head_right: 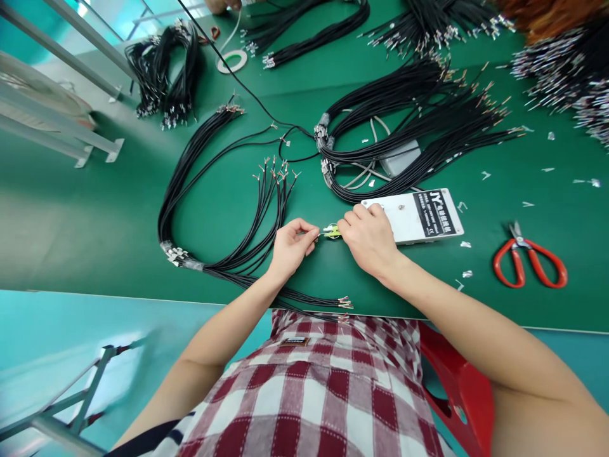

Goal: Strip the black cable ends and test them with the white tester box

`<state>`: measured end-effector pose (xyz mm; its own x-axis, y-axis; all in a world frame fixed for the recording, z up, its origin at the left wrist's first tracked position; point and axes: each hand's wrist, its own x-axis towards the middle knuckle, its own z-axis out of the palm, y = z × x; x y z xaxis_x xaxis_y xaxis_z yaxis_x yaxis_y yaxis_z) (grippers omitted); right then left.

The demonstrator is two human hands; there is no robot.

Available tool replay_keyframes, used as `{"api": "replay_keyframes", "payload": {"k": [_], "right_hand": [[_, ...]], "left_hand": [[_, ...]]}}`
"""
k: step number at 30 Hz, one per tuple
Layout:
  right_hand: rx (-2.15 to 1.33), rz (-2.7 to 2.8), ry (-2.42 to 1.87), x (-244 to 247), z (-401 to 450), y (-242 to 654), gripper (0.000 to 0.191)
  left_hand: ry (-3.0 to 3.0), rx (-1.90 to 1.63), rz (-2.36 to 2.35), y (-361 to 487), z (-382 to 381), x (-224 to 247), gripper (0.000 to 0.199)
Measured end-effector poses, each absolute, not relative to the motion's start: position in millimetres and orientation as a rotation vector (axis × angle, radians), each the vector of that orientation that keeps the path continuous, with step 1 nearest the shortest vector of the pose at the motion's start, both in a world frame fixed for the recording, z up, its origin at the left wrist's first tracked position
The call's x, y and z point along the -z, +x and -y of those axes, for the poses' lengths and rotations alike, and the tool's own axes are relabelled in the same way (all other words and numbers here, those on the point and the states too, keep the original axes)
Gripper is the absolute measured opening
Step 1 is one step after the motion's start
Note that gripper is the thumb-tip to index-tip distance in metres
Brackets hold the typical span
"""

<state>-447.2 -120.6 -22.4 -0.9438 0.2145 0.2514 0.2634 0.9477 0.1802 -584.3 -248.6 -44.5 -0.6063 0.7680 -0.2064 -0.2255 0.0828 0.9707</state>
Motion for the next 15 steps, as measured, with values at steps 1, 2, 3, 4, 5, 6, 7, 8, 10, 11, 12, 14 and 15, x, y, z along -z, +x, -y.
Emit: {"api": "replay_keyframes", "payload": {"k": [1,2,3,4,5,6,7,8,10,11,12,14,15], "right_hand": [[0.29,2.874,-0.357,22,120,-448,0.019],[0.264,2.874,-0.357,22,119,-448,0.019],[0.237,2.876,-0.358,22,118,-449,0.02],[0.213,2.877,-0.359,21,117,-449,0.02],[0.194,2.878,-0.358,21,117,-449,0.021],[0.184,2.88,-0.358,21,117,-449,0.021],[0.181,2.882,-0.358,20,117,-449,0.022],[0.184,2.886,-0.361,20,117,-449,0.022],[0.194,2.903,-0.37,19,118,-450,0.022],[0.197,2.916,-0.377,18,118,-451,0.021],[0.198,2.929,-0.389,17,119,-453,0.02],[0.181,2.946,-0.405,13,121,-455,0.017],[0.166,2.947,-0.406,10,122,-454,0.013]], "left_hand": [[0.558,-1.627,-1.601,-585,248,46,0.033],[0.565,-1.619,-1.608,-585,247,47,0.032],[0.569,-1.613,-1.614,-585,246,49,0.031],[0.572,-1.609,-1.62,-585,245,50,0.03],[0.571,-1.608,-1.626,-585,244,52,0.029],[0.567,-1.61,-1.632,-585,243,53,0.029],[0.562,-1.613,-1.636,-584,242,54,0.029],[0.559,-1.616,-1.638,-584,242,55,0.028],[0.564,-1.614,-1.638,-583,240,57,0.027],[0.57,-1.61,-1.639,-583,240,57,0.026],[0.575,-1.606,-1.642,-583,239,58,0.026],[0.58,-1.604,-1.647,-582,239,58,0.025],[0.579,-1.605,-1.647,-582,239,58,0.025]]}}
